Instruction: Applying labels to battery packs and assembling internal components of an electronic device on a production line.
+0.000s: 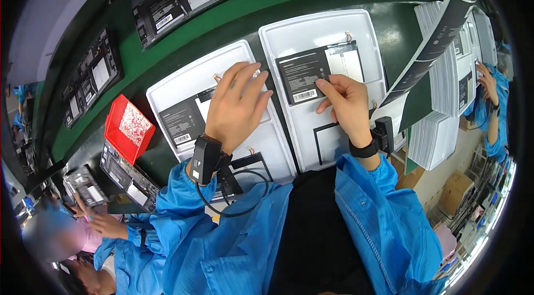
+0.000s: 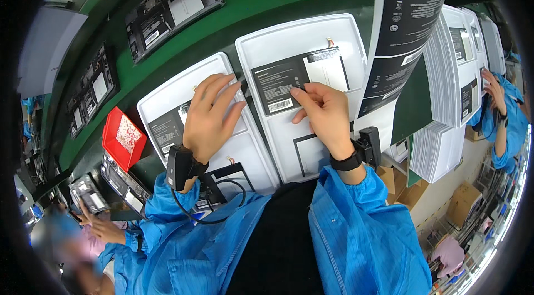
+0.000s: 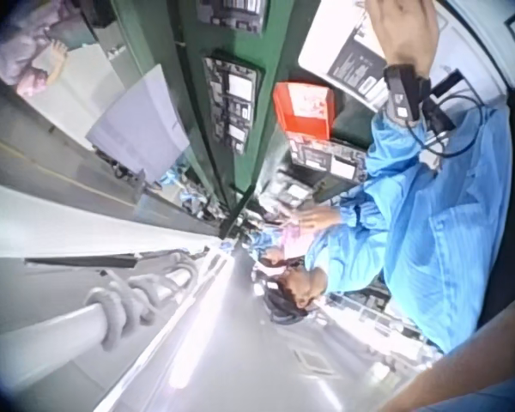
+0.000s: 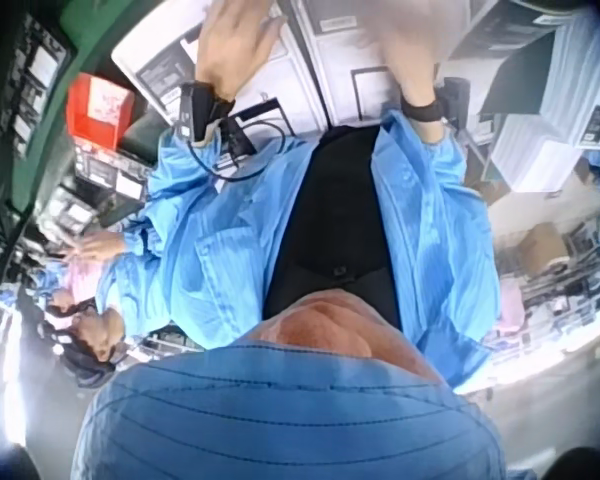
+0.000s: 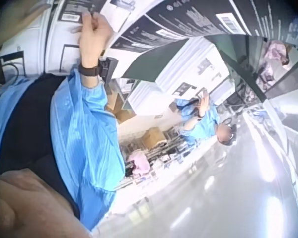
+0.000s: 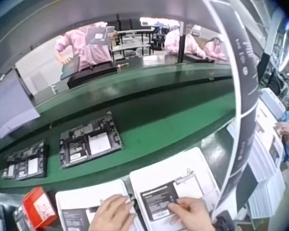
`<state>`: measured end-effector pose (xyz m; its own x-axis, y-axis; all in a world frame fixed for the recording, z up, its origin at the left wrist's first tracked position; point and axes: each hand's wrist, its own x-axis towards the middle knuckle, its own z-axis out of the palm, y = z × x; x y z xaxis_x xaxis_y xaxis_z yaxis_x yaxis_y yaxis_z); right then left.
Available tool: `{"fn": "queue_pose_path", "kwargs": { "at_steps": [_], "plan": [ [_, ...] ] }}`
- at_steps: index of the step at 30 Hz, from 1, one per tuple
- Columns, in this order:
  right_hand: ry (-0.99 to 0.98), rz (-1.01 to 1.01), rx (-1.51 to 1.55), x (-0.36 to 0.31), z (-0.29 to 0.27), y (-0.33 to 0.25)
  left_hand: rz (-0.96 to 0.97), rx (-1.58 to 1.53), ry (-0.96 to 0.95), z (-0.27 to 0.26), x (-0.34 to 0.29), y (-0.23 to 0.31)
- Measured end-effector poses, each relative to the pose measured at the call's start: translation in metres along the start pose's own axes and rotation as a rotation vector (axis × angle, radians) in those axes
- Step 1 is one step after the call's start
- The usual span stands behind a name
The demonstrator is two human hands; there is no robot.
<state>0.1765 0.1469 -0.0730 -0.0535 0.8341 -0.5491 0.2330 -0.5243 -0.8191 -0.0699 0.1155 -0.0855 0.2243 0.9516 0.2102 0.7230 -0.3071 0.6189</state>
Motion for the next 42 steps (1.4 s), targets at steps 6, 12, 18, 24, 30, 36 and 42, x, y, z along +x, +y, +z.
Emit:
{"fn": "queue_pose_path", "kwargs": {
  "at_steps": [6,12,18,24,30,36,42],
  "plan": [
    [0.031,0.02,0.014,0.003,0.003,0.0,0.026,0.016,-0.007,0.007,0.001,-0.003],
    [0.027,0.036,0.025,0.004,0.006,0.001,0.065,0.069,-0.023,0.008,0.002,-0.001],
    [0.005,0.0,0.001,0.006,0.001,0.003,0.156,0.159,-0.128,0.016,0.012,0.013],
    [0.015,-0.013,-0.064,0.001,-0.006,-0.006,0.188,0.287,-0.182,0.027,0.015,0.024],
    [-0.346,-0.08,-0.212,-0.059,-0.053,-0.043,0.172,0.35,-0.233,0.045,0.022,0.042],
    [-0.547,-0.966,0.119,-0.078,-0.151,-0.038,0.207,0.134,-0.33,0.093,0.053,0.072],
    [0.336,-0.791,-0.095,-0.03,-0.182,-0.021,-0.105,-1.174,-0.366,0.106,0.099,0.132]
  ]
}}
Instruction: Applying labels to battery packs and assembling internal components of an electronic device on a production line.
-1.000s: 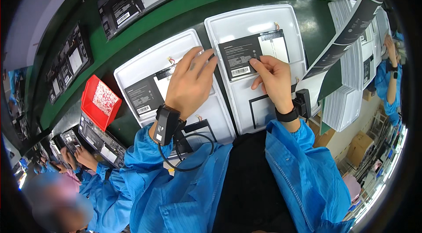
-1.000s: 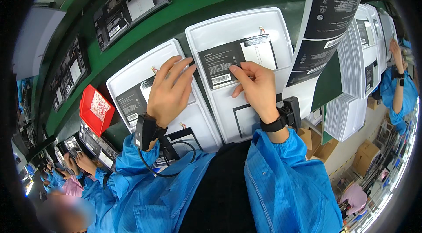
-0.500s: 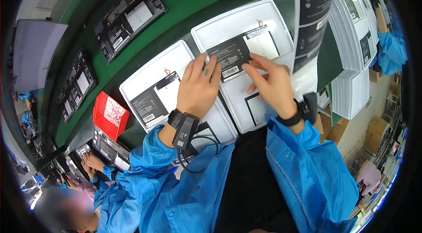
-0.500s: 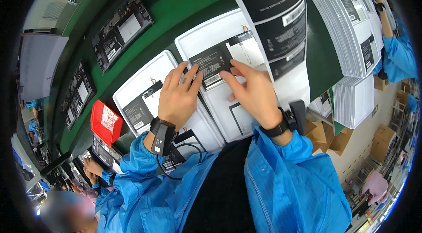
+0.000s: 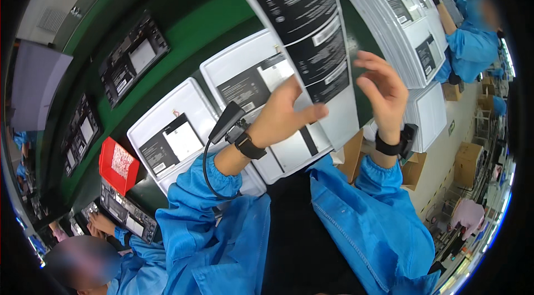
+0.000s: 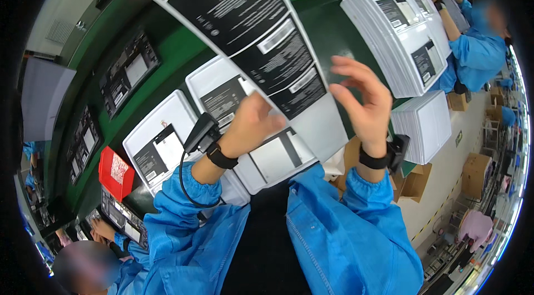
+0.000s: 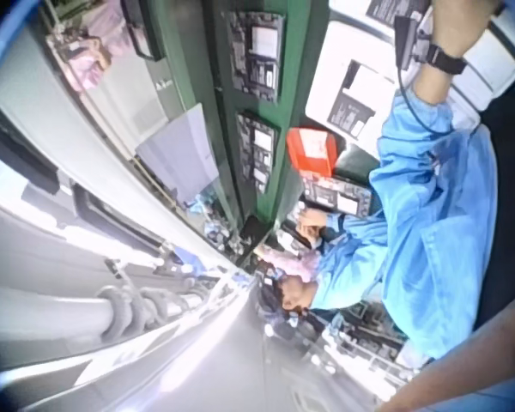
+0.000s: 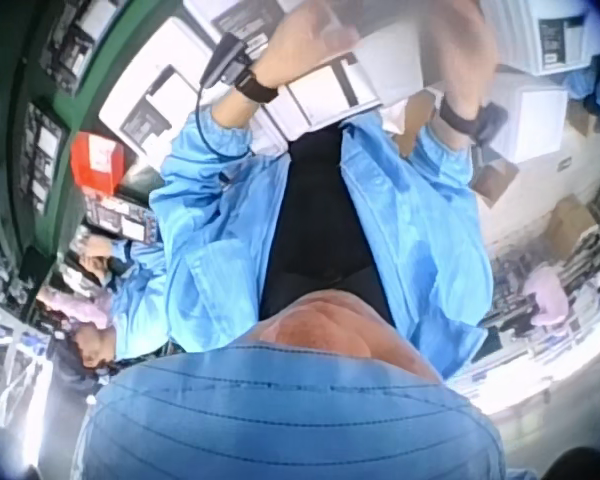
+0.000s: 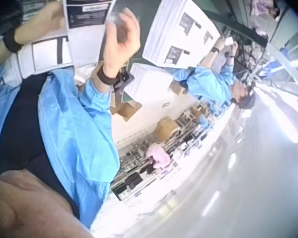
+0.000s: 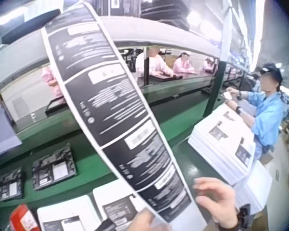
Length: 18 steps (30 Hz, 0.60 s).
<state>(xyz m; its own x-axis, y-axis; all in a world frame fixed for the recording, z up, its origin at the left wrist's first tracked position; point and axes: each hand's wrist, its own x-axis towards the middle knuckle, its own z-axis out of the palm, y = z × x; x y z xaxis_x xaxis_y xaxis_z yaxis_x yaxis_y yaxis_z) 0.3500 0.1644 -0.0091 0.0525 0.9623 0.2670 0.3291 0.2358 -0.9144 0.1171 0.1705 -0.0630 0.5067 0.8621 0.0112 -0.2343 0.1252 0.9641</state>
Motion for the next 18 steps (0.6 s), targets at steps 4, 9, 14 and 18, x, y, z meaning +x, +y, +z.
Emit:
{"fn": "queue_pose_path", "kwargs": {
  "at_steps": [4,9,14,18],
  "plan": [
    [0.022,0.008,0.025,0.007,0.006,0.005,-0.024,-0.317,0.195,0.022,0.026,0.034],
    [0.012,-0.031,-0.076,0.023,0.005,-0.005,0.03,-0.371,0.234,0.03,0.033,0.029],
    [-0.081,-0.179,-0.205,0.029,-0.005,-0.011,-0.001,-0.475,0.23,0.035,0.035,0.039],
    [-0.151,-0.163,-0.224,0.032,-0.014,-0.02,0.017,-0.442,0.24,0.041,0.036,0.042]
  ]
}}
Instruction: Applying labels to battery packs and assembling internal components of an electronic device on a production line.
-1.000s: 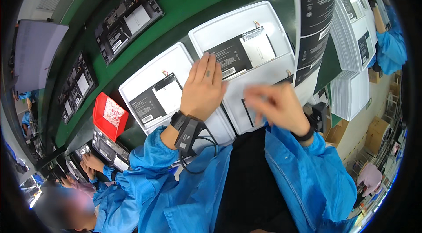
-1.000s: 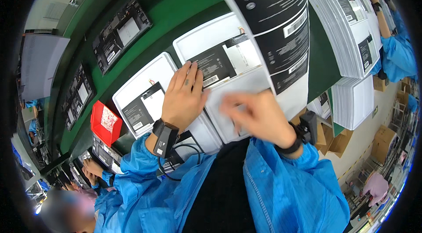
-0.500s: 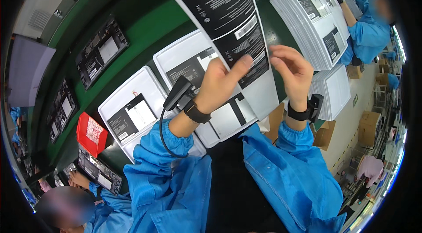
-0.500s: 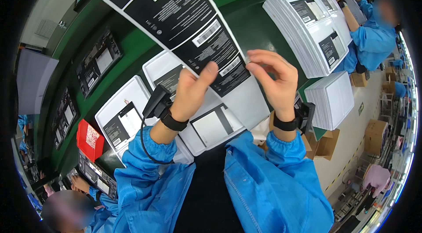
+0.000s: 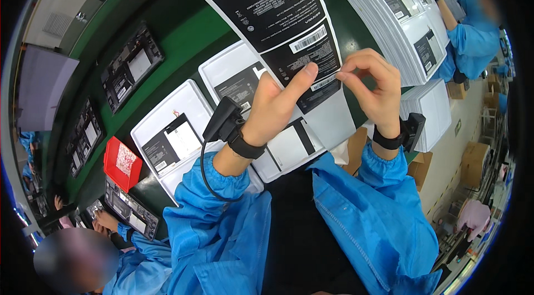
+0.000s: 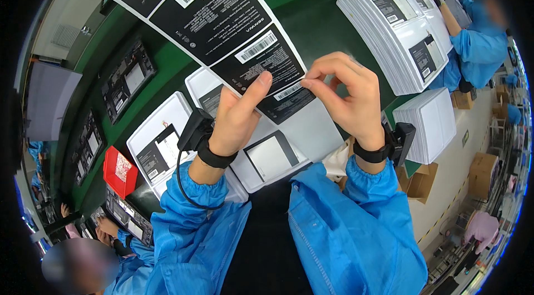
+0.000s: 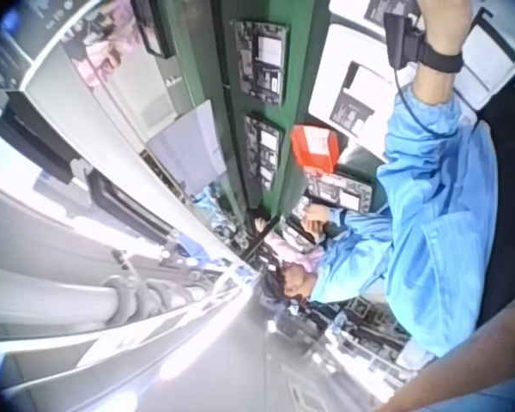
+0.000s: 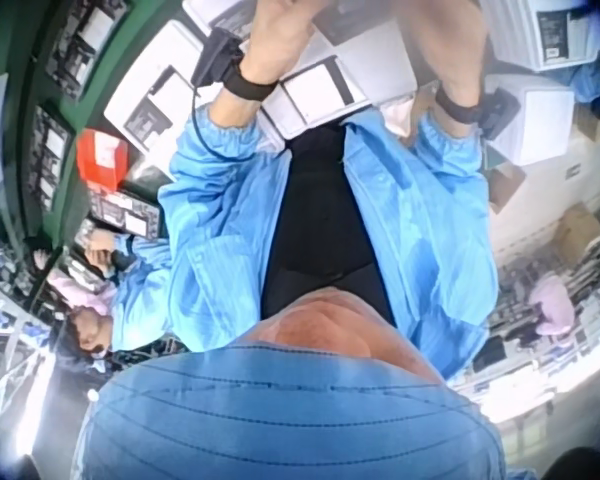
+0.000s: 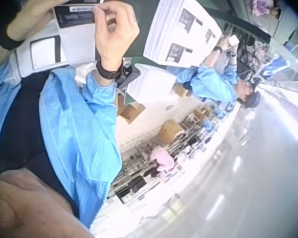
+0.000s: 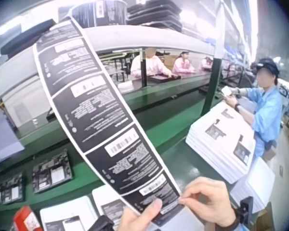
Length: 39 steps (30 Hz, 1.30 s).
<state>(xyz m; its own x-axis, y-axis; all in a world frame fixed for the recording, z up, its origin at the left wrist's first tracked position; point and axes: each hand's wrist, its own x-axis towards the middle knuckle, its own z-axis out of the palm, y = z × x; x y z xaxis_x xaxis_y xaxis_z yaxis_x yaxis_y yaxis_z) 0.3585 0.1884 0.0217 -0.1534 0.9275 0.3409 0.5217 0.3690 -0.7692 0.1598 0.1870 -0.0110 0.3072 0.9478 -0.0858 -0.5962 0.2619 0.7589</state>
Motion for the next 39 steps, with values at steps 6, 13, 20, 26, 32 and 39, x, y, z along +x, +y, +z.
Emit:
{"fn": "queue_pose_path", "kwargs": {
  "at_steps": [6,13,20,26,32,39],
  "plan": [
    [0.1,-0.32,-0.103,-0.013,-0.009,-0.015,0.052,0.149,0.298,-0.01,0.014,-0.009],
    [0.339,0.276,0.834,-0.088,0.009,-0.043,0.191,0.493,0.025,-0.043,-0.074,-0.031],
    [-0.226,0.578,0.694,-0.123,0.023,-0.028,-0.386,0.165,0.34,-0.018,-0.139,-0.021],
    [-0.54,0.237,0.102,-0.106,0.008,-0.016,-0.529,0.76,-0.04,-0.031,-0.16,-0.019],
    [-0.719,-0.016,0.053,-0.119,0.026,-0.002,-0.433,0.899,-0.1,-0.034,-0.156,-0.022],
    [-0.309,0.836,0.395,-0.133,0.046,0.016,0.118,1.442,0.11,-0.057,-0.163,-0.021]
  ]
}}
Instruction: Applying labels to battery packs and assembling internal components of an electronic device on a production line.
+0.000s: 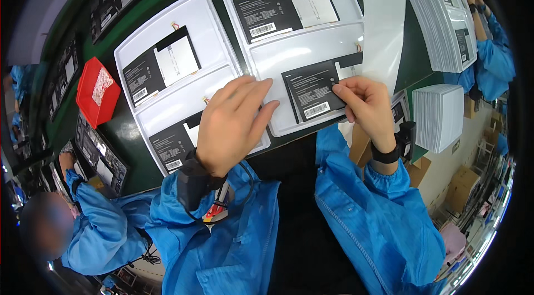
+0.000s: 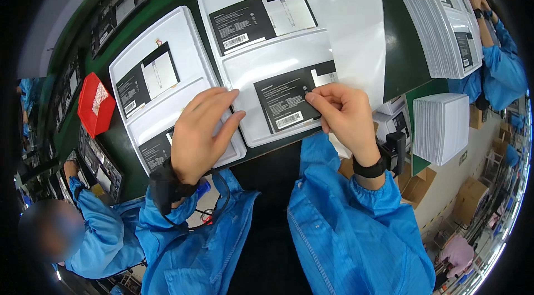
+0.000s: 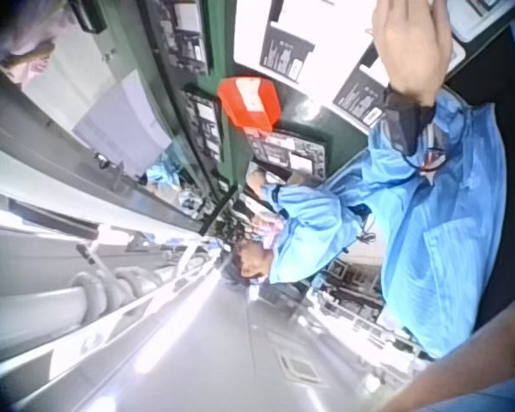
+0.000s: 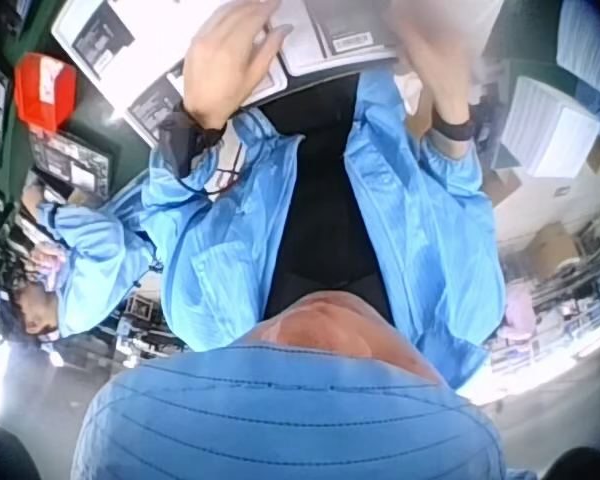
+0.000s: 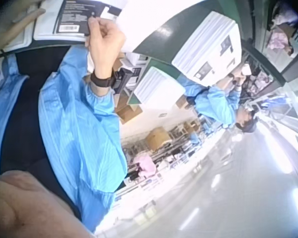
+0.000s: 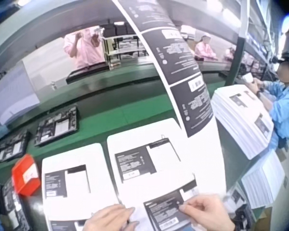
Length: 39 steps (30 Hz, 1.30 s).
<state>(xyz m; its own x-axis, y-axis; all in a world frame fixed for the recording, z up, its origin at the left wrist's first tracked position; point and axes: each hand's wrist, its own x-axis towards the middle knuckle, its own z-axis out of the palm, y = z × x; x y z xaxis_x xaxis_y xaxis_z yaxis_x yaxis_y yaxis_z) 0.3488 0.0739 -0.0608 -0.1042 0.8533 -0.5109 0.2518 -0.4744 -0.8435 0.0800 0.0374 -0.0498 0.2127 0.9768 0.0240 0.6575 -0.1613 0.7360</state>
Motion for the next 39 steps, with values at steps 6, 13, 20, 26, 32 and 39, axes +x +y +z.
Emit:
{"fn": "queue_pose_path", "kwargs": {
  "at_steps": [6,13,20,26,32,39],
  "plan": [
    [0.006,0.013,0.005,0.0,0.008,0.002,0.205,0.222,0.02,0.011,-0.008,-0.012],
    [0.011,0.001,-0.018,-0.002,0.012,0.003,0.274,0.265,0.002,0.015,-0.005,-0.015],
    [0.002,-0.014,-0.058,-0.003,0.011,0.001,0.338,0.408,-0.117,0.021,0.0,-0.006],
    [0.027,-0.146,-0.304,-0.009,0.0,-0.009,0.364,0.48,-0.164,0.026,0.007,0.005],
    [0.188,-0.252,-0.382,-0.006,-0.02,-0.003,0.291,0.534,-0.153,0.044,0.013,0.03],
    [0.615,-0.588,-0.837,0.026,-0.056,0.028,0.31,0.167,-0.242,0.1,0.014,0.036]
  ]
}}
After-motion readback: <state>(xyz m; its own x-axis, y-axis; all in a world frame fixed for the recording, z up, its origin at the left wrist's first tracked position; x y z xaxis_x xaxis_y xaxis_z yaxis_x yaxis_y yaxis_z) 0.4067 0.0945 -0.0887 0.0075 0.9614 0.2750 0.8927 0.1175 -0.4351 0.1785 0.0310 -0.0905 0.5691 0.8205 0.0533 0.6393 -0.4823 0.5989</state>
